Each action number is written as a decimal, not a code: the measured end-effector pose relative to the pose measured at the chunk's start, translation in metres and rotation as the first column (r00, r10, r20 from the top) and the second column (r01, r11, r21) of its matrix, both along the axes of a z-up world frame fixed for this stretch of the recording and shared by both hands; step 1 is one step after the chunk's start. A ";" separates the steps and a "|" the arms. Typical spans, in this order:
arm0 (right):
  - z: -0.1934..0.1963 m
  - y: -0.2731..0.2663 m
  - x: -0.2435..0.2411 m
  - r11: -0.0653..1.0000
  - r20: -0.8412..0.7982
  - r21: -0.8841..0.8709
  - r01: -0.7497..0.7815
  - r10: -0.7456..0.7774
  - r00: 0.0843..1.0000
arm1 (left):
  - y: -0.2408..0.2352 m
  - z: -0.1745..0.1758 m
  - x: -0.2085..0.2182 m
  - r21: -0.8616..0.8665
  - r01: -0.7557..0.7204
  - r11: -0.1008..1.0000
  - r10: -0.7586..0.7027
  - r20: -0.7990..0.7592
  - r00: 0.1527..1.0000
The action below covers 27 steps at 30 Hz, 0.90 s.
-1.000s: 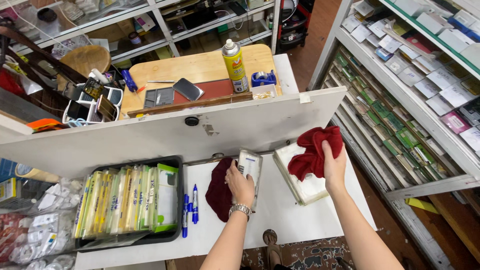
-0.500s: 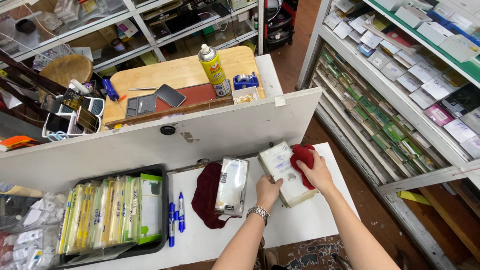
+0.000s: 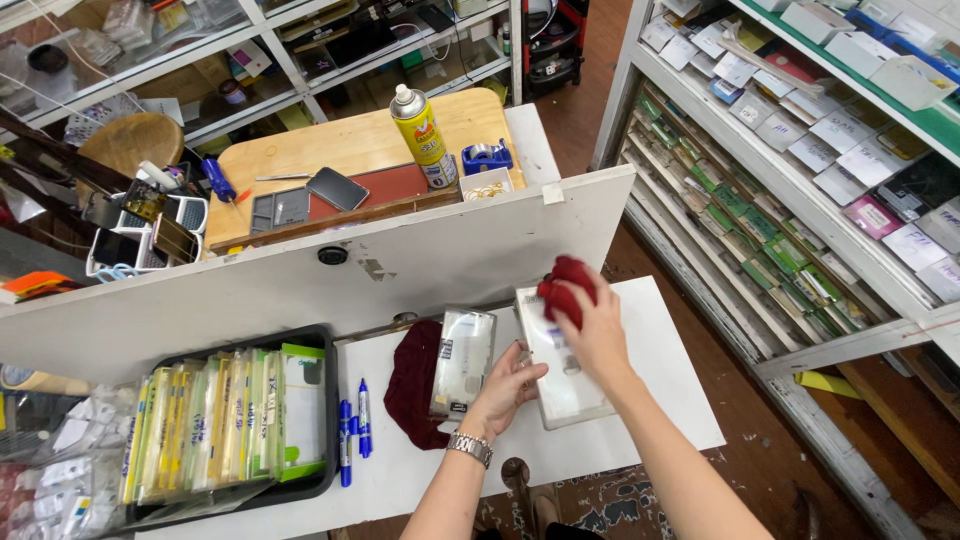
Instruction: The person labels small packaged items with a blue marker and then wipes them with a red cloth. They handle each item one at a time, writing on the packaging and wiping the surface before placing the item into a black tray.
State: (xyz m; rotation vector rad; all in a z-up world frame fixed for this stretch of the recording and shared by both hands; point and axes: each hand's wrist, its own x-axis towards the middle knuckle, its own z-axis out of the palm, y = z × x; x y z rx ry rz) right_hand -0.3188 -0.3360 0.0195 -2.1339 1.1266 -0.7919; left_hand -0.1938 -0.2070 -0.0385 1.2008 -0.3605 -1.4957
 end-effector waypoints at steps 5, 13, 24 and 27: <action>0.018 -0.003 0.017 0.967 0.231 0.239 0.086 -0.142 0.962 | 0.029 0.019 0.027 -0.001 -0.050 0.999 0.050 0.124 0.991; 0.012 0.040 0.065 0.976 0.140 -0.204 -0.079 0.109 0.984 | 0.046 0.025 0.049 -0.118 -0.141 0.983 0.153 0.101 0.983; 0.024 0.003 0.056 0.670 0.530 0.694 -0.263 -0.228 0.817 | 0.051 0.030 0.076 -0.200 0.040 0.979 0.063 0.481 0.875; 0.021 0.003 0.056 0.739 0.516 0.648 -0.186 -0.246 0.821 | 0.053 0.037 0.075 -0.159 0.073 0.985 0.043 0.626 0.779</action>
